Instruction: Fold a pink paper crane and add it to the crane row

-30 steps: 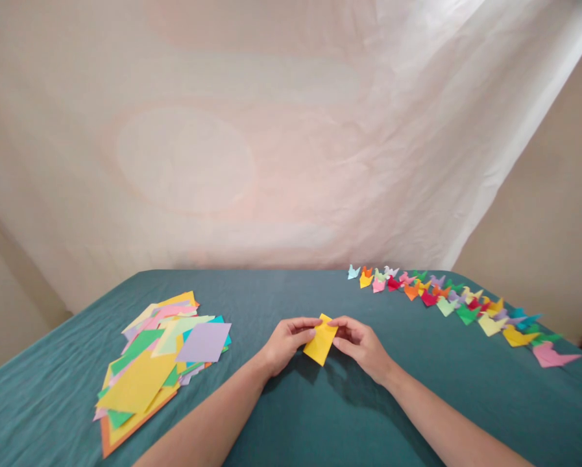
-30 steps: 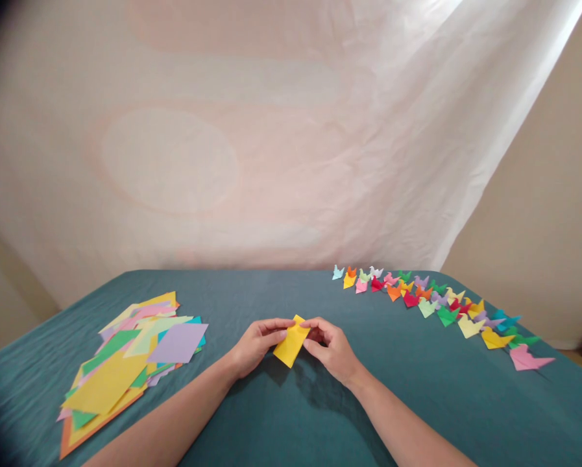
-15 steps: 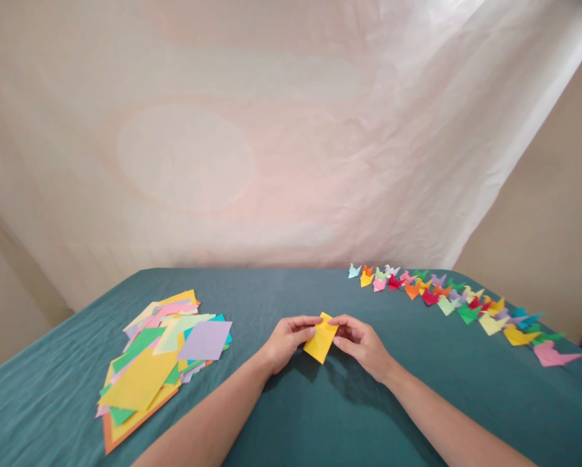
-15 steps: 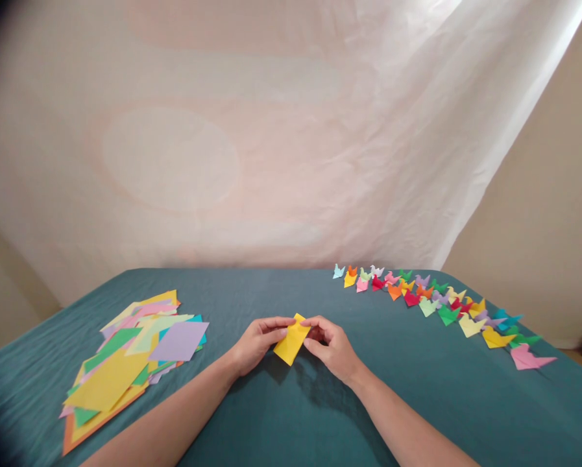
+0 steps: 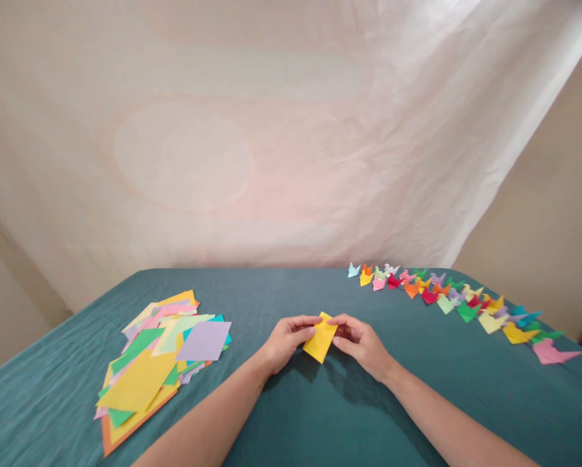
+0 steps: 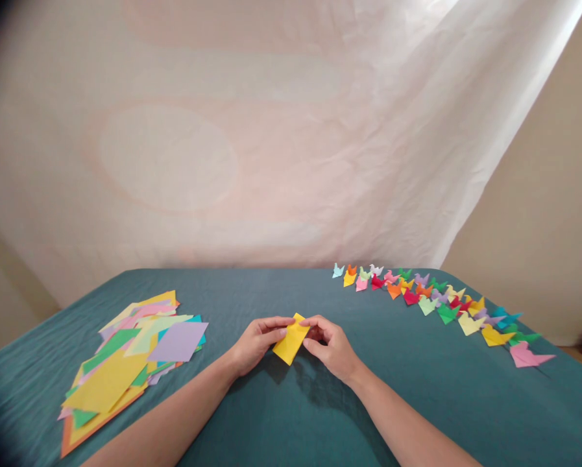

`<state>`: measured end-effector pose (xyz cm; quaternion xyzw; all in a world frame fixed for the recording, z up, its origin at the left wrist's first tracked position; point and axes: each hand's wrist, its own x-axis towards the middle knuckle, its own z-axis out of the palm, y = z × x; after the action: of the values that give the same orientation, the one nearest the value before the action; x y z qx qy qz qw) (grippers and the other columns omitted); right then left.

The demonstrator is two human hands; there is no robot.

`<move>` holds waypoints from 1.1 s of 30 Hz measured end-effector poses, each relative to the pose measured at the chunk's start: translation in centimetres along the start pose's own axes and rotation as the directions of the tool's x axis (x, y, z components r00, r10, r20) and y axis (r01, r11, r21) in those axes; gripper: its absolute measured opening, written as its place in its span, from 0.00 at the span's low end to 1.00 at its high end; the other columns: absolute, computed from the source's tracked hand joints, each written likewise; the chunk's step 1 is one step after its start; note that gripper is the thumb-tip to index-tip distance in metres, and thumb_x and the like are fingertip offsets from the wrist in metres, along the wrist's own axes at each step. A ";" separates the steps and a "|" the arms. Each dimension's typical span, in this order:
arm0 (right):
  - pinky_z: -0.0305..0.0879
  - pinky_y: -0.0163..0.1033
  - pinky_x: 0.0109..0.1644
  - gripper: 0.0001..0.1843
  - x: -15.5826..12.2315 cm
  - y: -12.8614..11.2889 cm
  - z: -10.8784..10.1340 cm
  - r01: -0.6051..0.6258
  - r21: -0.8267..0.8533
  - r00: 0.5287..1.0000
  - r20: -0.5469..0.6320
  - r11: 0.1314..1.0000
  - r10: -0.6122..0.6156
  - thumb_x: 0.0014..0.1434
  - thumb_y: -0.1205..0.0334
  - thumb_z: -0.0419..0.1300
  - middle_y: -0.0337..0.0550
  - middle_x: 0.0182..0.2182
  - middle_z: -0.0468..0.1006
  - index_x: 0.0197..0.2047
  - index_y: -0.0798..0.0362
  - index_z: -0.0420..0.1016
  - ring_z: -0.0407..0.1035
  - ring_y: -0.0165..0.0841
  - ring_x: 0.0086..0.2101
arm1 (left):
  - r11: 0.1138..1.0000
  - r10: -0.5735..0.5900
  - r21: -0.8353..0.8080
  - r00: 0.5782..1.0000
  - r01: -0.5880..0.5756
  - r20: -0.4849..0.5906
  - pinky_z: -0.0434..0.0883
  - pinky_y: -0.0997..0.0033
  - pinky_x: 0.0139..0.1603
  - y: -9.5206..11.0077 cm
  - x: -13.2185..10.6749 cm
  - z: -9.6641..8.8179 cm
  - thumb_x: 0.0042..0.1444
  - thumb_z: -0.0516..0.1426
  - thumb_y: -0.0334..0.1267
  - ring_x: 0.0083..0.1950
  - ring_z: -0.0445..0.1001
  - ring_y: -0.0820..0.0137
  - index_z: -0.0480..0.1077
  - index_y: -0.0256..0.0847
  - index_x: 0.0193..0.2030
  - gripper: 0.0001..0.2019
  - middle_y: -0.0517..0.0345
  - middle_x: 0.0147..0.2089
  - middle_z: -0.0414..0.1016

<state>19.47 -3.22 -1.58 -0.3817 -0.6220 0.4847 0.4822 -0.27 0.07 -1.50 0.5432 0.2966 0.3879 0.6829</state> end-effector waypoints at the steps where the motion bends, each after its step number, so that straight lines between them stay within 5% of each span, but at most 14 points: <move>1: 0.63 0.37 0.39 0.16 0.0 0.0 0.0 0.001 0.002 1.000 0.003 1.000 -0.001 0.51 0.59 0.61 0.42 0.35 0.76 0.44 0.53 0.70 0.69 0.33 0.34 | 1.000 0.000 -0.002 1.000 0.000 0.001 0.64 0.64 0.51 0.0 0.0 0.0 0.49 0.62 0.39 0.46 0.72 0.61 0.72 0.34 0.48 0.19 0.47 0.48 0.74; 21: 0.62 0.35 0.36 0.13 0.1 0.2 0.0 0.025 -0.036 1.000 -0.010 0.999 -0.026 0.53 0.59 0.60 0.41 0.33 0.72 0.41 0.53 0.69 0.66 0.31 0.32 | 1.000 0.000 -0.005 0.999 0.000 0.040 0.65 0.67 0.48 0.2 0.0 0.2 0.44 0.65 0.40 0.42 0.73 0.65 0.73 0.35 0.45 0.21 0.49 0.44 0.75; 33: 0.63 0.35 0.36 0.10 0.3 0.5 -0.1 0.117 -0.098 0.991 -0.061 0.988 -0.123 0.54 0.62 0.59 0.43 0.38 0.70 0.40 0.53 0.73 0.65 0.31 0.32 | 0.998 0.038 0.055 0.999 -0.036 -0.034 0.67 0.71 0.42 0.2 -0.1 0.7 0.43 0.66 0.42 0.37 0.73 0.69 0.73 0.35 0.39 0.18 0.52 0.38 0.76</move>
<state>19.48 -2.82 -2.00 -0.3819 -0.6495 0.4120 0.5125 0.24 -0.36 -1.12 0.5604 0.3088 0.4016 0.6552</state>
